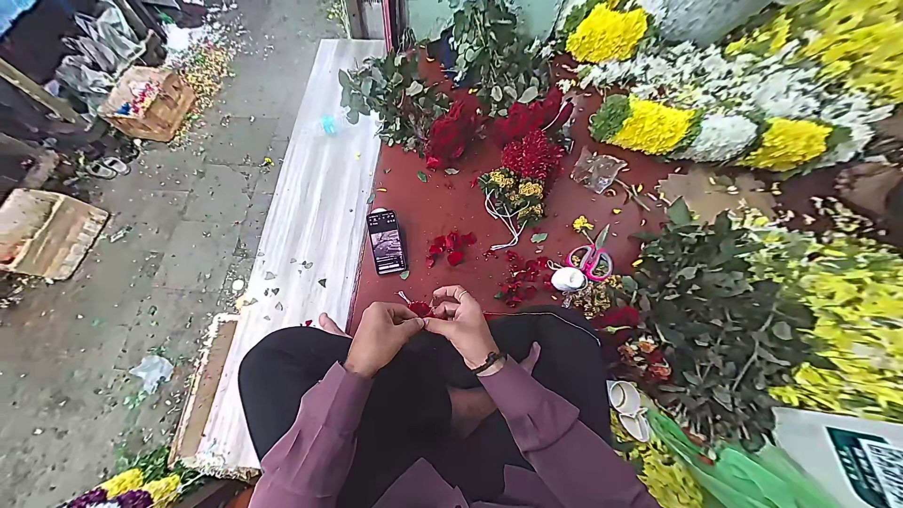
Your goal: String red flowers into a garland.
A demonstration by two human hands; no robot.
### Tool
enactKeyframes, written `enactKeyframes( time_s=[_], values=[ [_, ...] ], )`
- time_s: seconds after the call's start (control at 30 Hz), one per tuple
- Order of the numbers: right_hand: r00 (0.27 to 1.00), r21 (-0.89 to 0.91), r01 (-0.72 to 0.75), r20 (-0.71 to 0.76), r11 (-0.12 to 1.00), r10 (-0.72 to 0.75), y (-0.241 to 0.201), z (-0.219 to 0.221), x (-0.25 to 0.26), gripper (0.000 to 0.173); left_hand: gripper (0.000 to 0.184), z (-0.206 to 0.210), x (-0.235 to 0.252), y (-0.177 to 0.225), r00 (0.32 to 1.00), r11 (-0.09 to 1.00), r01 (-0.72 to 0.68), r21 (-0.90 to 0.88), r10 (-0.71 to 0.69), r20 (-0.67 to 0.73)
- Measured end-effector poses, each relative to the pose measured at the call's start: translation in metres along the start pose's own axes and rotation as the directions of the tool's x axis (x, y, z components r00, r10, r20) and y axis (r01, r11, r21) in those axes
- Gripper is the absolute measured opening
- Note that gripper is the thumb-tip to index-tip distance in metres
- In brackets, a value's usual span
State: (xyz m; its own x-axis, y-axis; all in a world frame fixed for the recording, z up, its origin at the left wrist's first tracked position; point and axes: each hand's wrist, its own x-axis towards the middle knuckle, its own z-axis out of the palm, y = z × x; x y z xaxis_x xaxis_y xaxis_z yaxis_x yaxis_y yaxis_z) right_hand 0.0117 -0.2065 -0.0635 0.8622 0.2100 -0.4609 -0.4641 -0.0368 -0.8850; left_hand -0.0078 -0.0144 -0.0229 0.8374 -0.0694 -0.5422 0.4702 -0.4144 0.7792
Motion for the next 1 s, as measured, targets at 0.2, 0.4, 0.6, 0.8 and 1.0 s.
enactKeyframes(
  time_s=[0.2, 0.4, 0.6, 0.8, 1.0],
  values=[
    [0.975, -0.439, 0.223, 0.075, 0.870, -0.212, -0.006, -0.023, 0.011, 0.082, 0.018, -0.010, 0.000, -0.001, 0.997, 0.994, 0.065, 0.090, -0.061, -0.047],
    [0.931, -0.309, 0.246, 0.339, 0.918, -0.135, 0.005, -0.046, 0.034, 0.018, 0.019, -0.025, -0.001, 0.003, 0.990, 0.987, 0.123, 0.100, -0.115, -0.087],
    [0.752, -0.056, 0.406, 0.588, 0.912, -0.299, -0.024, -0.045, 0.007, 0.015, 0.025, -0.030, -0.003, 0.023, 0.975, 0.884, 0.208, 0.419, -0.156, -0.155],
    [0.739, 0.284, 0.279, 0.547, 0.917, -0.394, -0.019, -0.038, 0.027, 0.009, 0.016, -0.022, -0.022, 0.091, 0.842, 0.945, -0.321, 0.060, 0.256, 0.474],
    [0.635, 0.395, 0.284, 0.606, 0.874, -0.480, -0.022, -0.041, 0.006, 0.006, 0.017, -0.014, -0.005, 0.083, 0.923, 0.921, -0.301, 0.248, 0.347, -0.168]
  ],
)
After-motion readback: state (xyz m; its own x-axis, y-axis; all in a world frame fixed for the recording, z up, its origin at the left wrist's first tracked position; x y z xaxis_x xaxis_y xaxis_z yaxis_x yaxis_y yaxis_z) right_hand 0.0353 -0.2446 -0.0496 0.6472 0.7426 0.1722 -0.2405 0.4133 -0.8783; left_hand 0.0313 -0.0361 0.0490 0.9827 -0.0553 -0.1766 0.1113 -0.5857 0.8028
